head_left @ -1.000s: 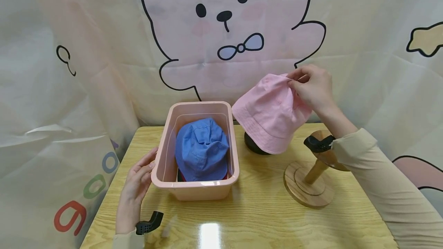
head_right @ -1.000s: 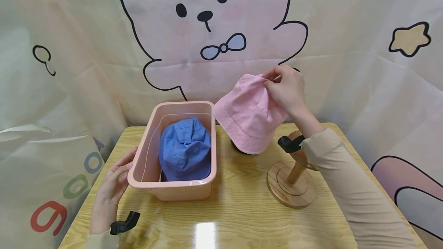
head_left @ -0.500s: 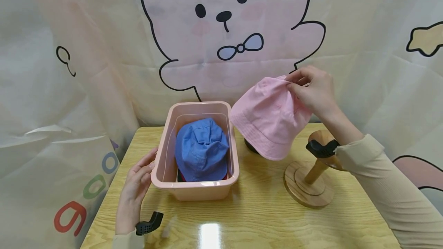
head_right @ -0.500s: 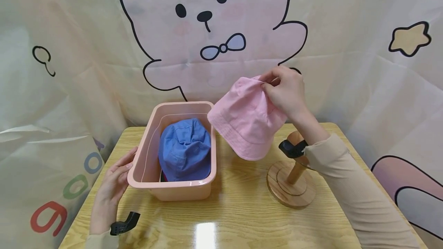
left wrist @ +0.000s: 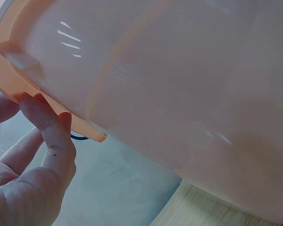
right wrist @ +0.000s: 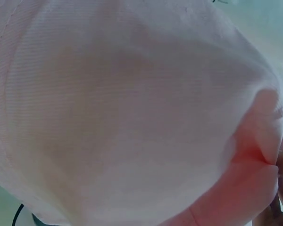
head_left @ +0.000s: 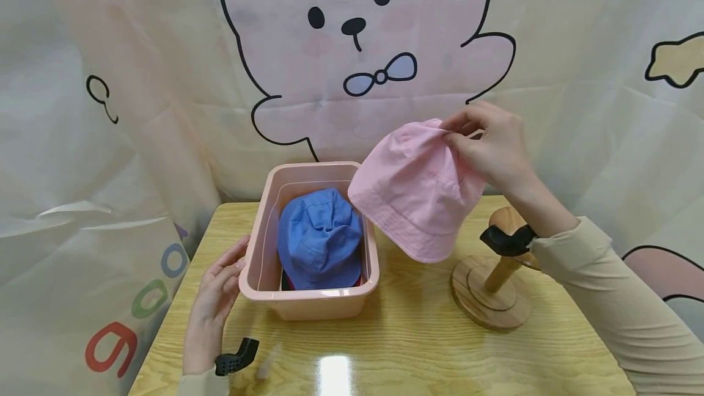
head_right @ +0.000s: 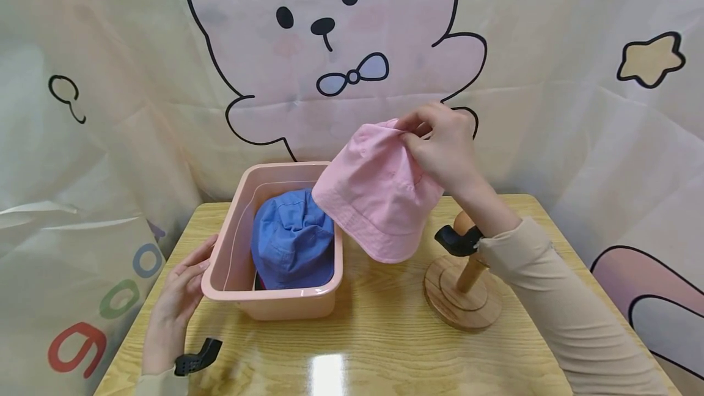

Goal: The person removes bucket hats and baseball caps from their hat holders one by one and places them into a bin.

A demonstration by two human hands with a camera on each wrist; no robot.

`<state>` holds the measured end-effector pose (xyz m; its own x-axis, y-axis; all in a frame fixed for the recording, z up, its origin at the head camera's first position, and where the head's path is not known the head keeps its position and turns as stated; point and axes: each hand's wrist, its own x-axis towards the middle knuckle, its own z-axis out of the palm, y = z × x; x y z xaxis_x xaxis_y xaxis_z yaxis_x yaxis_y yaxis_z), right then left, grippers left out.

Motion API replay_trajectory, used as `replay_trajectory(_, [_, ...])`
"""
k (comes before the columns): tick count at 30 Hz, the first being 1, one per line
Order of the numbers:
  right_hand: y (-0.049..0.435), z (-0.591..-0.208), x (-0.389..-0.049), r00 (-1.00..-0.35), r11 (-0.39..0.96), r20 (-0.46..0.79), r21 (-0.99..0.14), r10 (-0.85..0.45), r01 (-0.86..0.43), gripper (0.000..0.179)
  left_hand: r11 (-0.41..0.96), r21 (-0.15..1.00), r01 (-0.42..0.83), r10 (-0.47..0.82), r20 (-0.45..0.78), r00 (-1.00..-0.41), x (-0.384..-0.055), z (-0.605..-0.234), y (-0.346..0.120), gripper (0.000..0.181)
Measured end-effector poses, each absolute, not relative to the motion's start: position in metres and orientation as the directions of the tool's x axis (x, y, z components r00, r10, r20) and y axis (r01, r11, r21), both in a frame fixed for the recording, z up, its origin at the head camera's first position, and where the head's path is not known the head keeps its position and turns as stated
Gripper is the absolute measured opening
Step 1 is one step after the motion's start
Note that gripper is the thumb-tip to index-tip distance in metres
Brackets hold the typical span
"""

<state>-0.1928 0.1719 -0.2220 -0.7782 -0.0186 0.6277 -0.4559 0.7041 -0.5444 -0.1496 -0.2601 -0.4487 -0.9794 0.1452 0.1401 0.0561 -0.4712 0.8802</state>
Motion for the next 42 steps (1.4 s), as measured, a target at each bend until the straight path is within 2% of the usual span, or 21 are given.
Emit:
replay_trajectory(11, [0.152,-0.217,-0.19,-0.773,0.64,0.631,-0.566,-0.07,-0.52,0.011,-0.487,0.868,0.098,0.161,0.199,-0.967,-0.153,-0.449,-0.257,0.046])
replay_trajectory(16, [0.141,-0.215,-0.189,-0.776,0.595,0.623,-0.587,-0.1,-0.549,0.014,-0.496,0.863,0.091,0.163,0.196,-0.967,-0.153,-0.449,-0.257,0.045])
replay_trajectory(27, [0.105,-0.212,-0.193,-0.745,0.557,0.639,-0.554,-0.193,-0.619,0.017,-0.49,0.869,0.07,0.159,0.168,-0.973,-0.15,-0.449,-0.261,0.047])
replay_trajectory(35, [0.083,-0.216,-0.201,-0.729,0.489,0.649,-0.575,-0.217,-0.656,0.015,-0.499,0.862,0.087,0.173,0.198,-0.965,-0.151,-0.448,-0.261,0.047])
replay_trajectory(42, [0.068,-0.219,-0.209,-0.722,0.439,0.65,-0.591,-0.237,-0.677,0.014,-0.462,0.884,0.075,0.164,0.168,-0.972,-0.15,-0.446,-0.261,0.045])
